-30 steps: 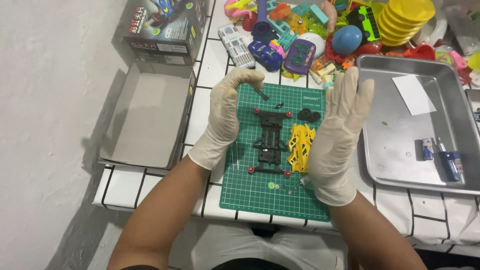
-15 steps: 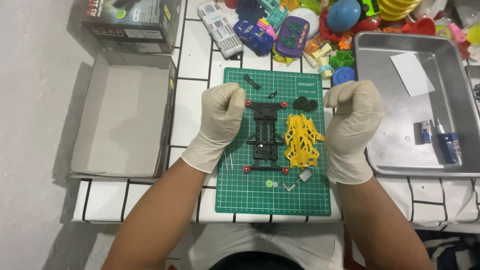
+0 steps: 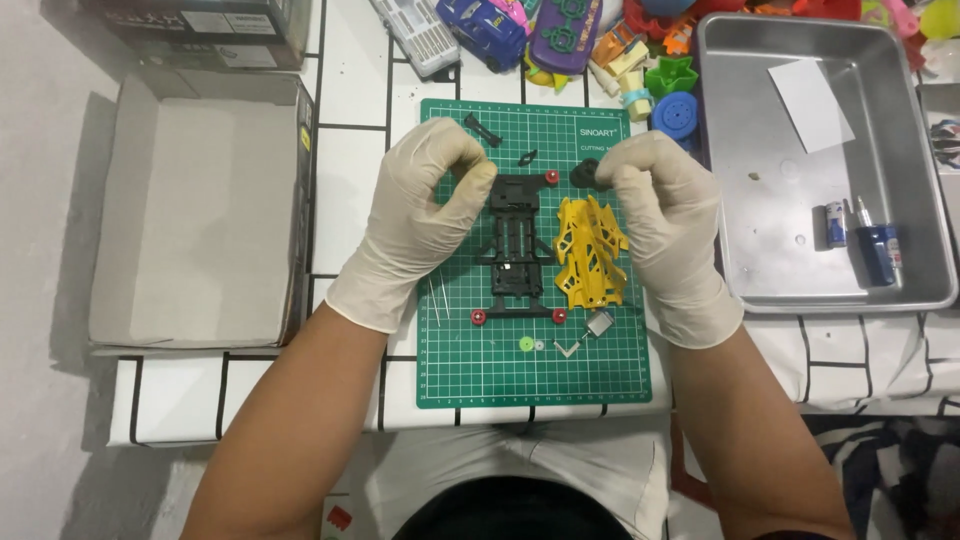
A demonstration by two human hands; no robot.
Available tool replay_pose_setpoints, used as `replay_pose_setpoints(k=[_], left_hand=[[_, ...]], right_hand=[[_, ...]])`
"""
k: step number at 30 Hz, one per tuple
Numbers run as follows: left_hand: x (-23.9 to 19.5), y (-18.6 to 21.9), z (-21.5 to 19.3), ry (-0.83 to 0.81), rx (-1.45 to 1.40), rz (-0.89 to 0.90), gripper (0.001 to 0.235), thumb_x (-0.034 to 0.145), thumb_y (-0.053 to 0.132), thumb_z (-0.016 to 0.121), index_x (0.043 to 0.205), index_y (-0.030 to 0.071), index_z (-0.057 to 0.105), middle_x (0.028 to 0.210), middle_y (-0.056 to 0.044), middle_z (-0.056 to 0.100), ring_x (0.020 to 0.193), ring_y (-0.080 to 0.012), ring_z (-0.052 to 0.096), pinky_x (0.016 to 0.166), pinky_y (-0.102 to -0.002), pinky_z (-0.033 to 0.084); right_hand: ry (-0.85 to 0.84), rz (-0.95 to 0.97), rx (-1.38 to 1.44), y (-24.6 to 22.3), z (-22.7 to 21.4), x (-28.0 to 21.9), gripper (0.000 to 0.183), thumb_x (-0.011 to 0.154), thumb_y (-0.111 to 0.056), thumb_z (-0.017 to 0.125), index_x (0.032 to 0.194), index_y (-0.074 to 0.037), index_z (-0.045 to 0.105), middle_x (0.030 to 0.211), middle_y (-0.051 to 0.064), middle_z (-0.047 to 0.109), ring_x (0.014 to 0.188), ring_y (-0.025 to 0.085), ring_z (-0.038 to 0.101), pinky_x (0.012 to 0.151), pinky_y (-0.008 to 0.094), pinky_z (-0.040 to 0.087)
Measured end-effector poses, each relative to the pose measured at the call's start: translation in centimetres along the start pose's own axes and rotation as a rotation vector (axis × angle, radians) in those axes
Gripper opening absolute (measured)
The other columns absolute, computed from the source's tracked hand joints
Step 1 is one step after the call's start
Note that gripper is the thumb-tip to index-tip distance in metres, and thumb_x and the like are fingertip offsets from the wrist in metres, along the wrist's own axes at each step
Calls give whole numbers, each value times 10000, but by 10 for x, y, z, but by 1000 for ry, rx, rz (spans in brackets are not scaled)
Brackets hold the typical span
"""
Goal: Assembling a small plastic toy car chassis by fitting and snapping together various components.
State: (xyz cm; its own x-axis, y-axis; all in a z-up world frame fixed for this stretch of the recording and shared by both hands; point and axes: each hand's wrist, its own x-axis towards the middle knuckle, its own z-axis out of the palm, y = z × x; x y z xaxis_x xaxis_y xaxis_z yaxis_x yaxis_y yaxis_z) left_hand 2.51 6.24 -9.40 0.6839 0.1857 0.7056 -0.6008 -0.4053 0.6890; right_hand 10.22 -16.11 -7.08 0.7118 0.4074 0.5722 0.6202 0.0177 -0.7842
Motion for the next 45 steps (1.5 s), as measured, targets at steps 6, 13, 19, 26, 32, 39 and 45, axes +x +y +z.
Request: replay_pose_setpoints(k=[6, 13, 19, 26, 32, 39, 45], left_hand=[[4, 12, -2, -85, 232, 121, 272, 1068, 278, 515, 1103, 36, 633, 1068, -120, 645, 1024, -297, 616, 930, -428, 470], [8, 20, 2, -85, 212, 231, 315, 1073, 326, 472, 1158, 43, 583, 1110, -135, 594, 1060, -316, 585, 980, -475, 448], [6, 22, 6, -98, 225, 290, 327, 1076, 333, 462, 1132, 33, 580, 1071, -139, 626, 996, -319, 617, 942, -478, 462], [6, 22, 8, -98, 226, 305, 274, 1049, 282, 506, 1010, 39, 627, 949, -94, 651, 865, -285, 617, 883, -461, 467], [6, 20, 10, -141, 241, 245, 285, 1043, 277, 499, 990, 43, 653, 929, -77, 664, 839, -265, 595, 894, -444, 444], [2, 17, 12, -176, 228, 251, 297, 1057, 304, 498, 1076, 40, 633, 990, -85, 671, 919, -285, 621, 921, -444, 449], [-5, 10, 13, -197, 249, 201, 356, 1071, 302, 552, 1362, 101, 514, 1199, -69, 687, 1079, -301, 649, 1043, -476, 474]], right_hand=[[-454, -56, -388, -45, -35, -21, 135, 965, 22, 639, 1085, -12, 691, 1185, 159, 615, 1165, 294, 578, 1074, 409, 480], [-749, -262, -801, -28, -55, -64, 330, 810, -214, 806, 1114, -195, 679, 1348, 196, 546, 1282, 419, 550, 914, 551, 514], [-680, -431, -948, -46, -44, -67, 252, 874, -149, 790, 1022, -187, 590, 1332, 190, 564, 1296, 438, 572, 858, 518, 553], [-660, -412, -967, -30, -47, -74, 289, 842, -175, 784, 1023, -195, 560, 1348, 135, 600, 1342, 418, 592, 874, 501, 551], [-640, -99, -364, -42, -50, -50, 264, 850, -83, 745, 1086, -110, 630, 1216, 80, 673, 1216, 250, 641, 1150, 432, 493], [-422, -75, -262, -38, -10, -3, 215, 945, 73, 736, 1100, -34, 632, 1032, 96, 683, 960, 196, 654, 950, 331, 541], [-194, -150, -110, -4, 14, 4, 219, 1035, 31, 707, 1214, 11, 582, 1094, 139, 607, 960, 239, 610, 916, 350, 522]])
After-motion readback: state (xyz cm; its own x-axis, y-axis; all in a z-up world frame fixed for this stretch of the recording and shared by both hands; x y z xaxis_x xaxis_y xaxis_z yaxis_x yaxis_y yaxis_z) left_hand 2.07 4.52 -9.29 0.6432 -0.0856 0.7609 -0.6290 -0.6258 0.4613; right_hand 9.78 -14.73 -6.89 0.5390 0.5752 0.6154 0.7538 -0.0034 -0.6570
